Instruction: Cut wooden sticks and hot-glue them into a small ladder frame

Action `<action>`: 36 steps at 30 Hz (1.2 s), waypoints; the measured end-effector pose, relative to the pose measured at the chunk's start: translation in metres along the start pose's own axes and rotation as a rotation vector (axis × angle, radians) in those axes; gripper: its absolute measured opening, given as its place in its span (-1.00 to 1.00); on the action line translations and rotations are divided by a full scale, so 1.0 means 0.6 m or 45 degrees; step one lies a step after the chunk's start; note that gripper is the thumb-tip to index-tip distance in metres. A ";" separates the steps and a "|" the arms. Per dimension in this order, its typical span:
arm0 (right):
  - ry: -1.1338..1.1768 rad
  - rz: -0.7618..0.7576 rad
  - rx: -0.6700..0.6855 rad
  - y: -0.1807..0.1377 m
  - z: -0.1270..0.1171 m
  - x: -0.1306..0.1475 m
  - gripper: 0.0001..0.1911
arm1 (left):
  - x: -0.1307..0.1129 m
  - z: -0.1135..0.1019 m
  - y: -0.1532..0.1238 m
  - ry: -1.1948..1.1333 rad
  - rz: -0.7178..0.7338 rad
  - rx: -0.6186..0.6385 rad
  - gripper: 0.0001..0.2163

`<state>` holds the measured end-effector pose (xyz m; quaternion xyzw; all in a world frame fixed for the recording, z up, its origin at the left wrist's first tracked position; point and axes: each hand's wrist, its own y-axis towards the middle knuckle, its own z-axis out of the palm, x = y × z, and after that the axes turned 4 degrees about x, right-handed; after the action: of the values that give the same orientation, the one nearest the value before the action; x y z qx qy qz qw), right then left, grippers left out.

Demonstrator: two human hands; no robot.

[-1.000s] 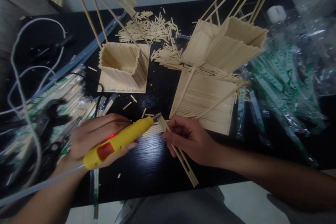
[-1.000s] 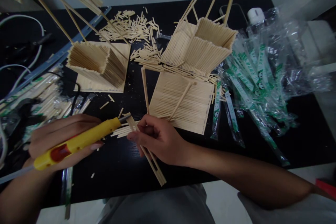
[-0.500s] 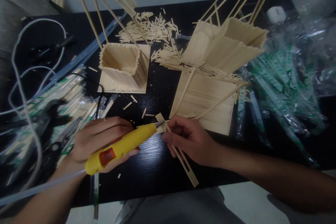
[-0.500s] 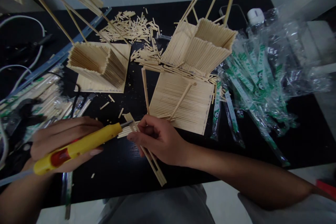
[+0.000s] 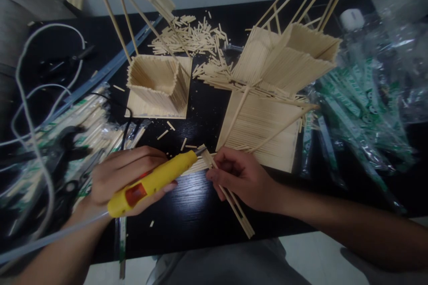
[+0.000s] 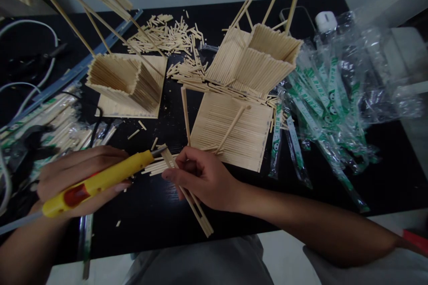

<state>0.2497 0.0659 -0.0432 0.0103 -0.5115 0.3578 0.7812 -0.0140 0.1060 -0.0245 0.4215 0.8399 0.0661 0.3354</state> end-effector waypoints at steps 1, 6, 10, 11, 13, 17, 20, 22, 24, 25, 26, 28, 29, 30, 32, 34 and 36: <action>-0.006 -0.001 -0.003 0.000 0.000 0.000 -0.61 | 0.000 -0.002 0.001 0.004 0.000 -0.015 -0.90; -0.095 -0.039 -0.075 -0.003 0.003 -0.004 -0.58 | 0.002 -0.005 0.003 -0.002 0.062 -0.037 -0.91; -0.184 -0.106 -0.153 -0.005 0.005 -0.010 -0.59 | 0.002 -0.005 -0.002 0.005 0.045 0.021 -0.90; -0.200 -0.118 -0.160 -0.005 0.005 -0.012 -0.59 | 0.002 -0.004 -0.004 0.009 0.046 0.036 -0.89; -0.226 -0.134 -0.172 -0.006 0.004 -0.013 -0.59 | 0.001 -0.004 -0.006 0.011 0.055 0.043 -0.86; -0.257 -0.125 -0.182 -0.005 0.004 -0.015 -0.58 | -0.004 -0.001 -0.005 0.027 0.020 0.043 -0.83; -0.252 -0.122 -0.175 -0.006 0.004 -0.014 -0.58 | -0.004 -0.002 -0.005 0.003 0.008 0.073 -0.85; -0.251 -0.123 -0.170 -0.005 0.004 -0.013 -0.58 | 0.001 -0.004 -0.006 -0.003 0.004 0.084 -0.86; -0.245 -0.118 -0.163 -0.005 0.004 -0.012 -0.59 | 0.005 -0.008 -0.006 0.008 0.037 0.059 -0.88; -0.241 -0.113 -0.159 -0.005 0.005 -0.011 -0.60 | 0.007 -0.009 -0.006 0.015 0.065 0.038 -0.89; -0.234 -0.110 -0.155 -0.005 0.005 -0.010 -0.60 | 0.007 -0.010 -0.005 0.020 0.082 0.017 -0.89; -0.214 -0.113 -0.149 -0.004 0.005 -0.008 -0.60 | 0.004 -0.009 -0.002 0.022 0.056 -0.009 -0.89; -0.199 -0.118 -0.144 -0.004 0.005 -0.008 -0.61 | 0.001 -0.008 -0.001 0.024 0.017 -0.008 -0.89; -0.182 -0.123 -0.134 -0.004 0.004 -0.008 -0.61 | -0.002 -0.006 0.000 0.021 -0.015 -0.001 -0.87; -0.148 -0.128 -0.112 -0.004 0.003 -0.009 -0.63 | -0.006 -0.002 0.001 0.007 -0.043 0.025 -0.84; -0.124 -0.116 -0.094 -0.004 0.003 -0.010 -0.64 | -0.007 0.002 0.001 -0.016 -0.022 0.050 -0.83; -0.103 -0.100 -0.079 -0.004 0.002 -0.009 -0.65 | -0.005 0.003 0.001 -0.030 0.014 0.068 -0.81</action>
<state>0.2486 0.0604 -0.0462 0.0206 -0.5527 0.3101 0.7732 -0.0112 0.1035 -0.0242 0.4357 0.8350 0.0404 0.3335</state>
